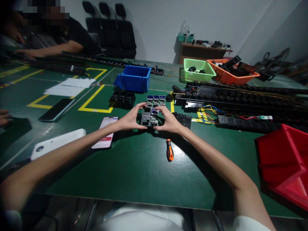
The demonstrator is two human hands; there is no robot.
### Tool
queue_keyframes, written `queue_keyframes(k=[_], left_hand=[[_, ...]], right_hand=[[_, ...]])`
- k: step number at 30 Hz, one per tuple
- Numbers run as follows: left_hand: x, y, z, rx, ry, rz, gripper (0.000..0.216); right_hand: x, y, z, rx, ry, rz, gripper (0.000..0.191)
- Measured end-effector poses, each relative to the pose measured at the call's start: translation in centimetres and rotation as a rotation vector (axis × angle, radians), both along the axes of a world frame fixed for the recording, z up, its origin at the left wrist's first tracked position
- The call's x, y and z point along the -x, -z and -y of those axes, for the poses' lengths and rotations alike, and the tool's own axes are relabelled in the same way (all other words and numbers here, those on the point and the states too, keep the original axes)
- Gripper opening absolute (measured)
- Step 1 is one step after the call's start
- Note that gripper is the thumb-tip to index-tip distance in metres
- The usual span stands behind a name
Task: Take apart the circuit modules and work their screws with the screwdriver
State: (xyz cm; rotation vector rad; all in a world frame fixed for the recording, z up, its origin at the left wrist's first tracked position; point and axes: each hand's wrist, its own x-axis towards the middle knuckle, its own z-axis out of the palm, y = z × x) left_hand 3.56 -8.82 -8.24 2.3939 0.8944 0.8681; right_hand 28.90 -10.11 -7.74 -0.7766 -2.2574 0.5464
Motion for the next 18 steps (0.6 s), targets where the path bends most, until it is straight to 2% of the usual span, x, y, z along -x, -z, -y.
queue_keyframes(k=[5,10,15,18], left_hand=[[-0.3,0.7,1.6,0.203,0.025,-0.04,0.107],[-0.8,1.4,3.4,0.216,-0.034,-0.076,0.11],[-1.4,1.5,5.3,0.274,-0.111,-0.014,0.102],[-1.4,0.7,7.0,0.265,-0.133,-0.049,0.097]], right_hand=[[-0.8,0.5,1.3,0.081,-0.005,0.048,0.084],[-1.0,1.0,1.8,0.042,-0.001,0.09,0.086],[-1.3,1.0,2.5,0.027,0.042,0.103,0.094],[-1.9,1.0,3.8,0.021,0.097,0.086,0.084]])
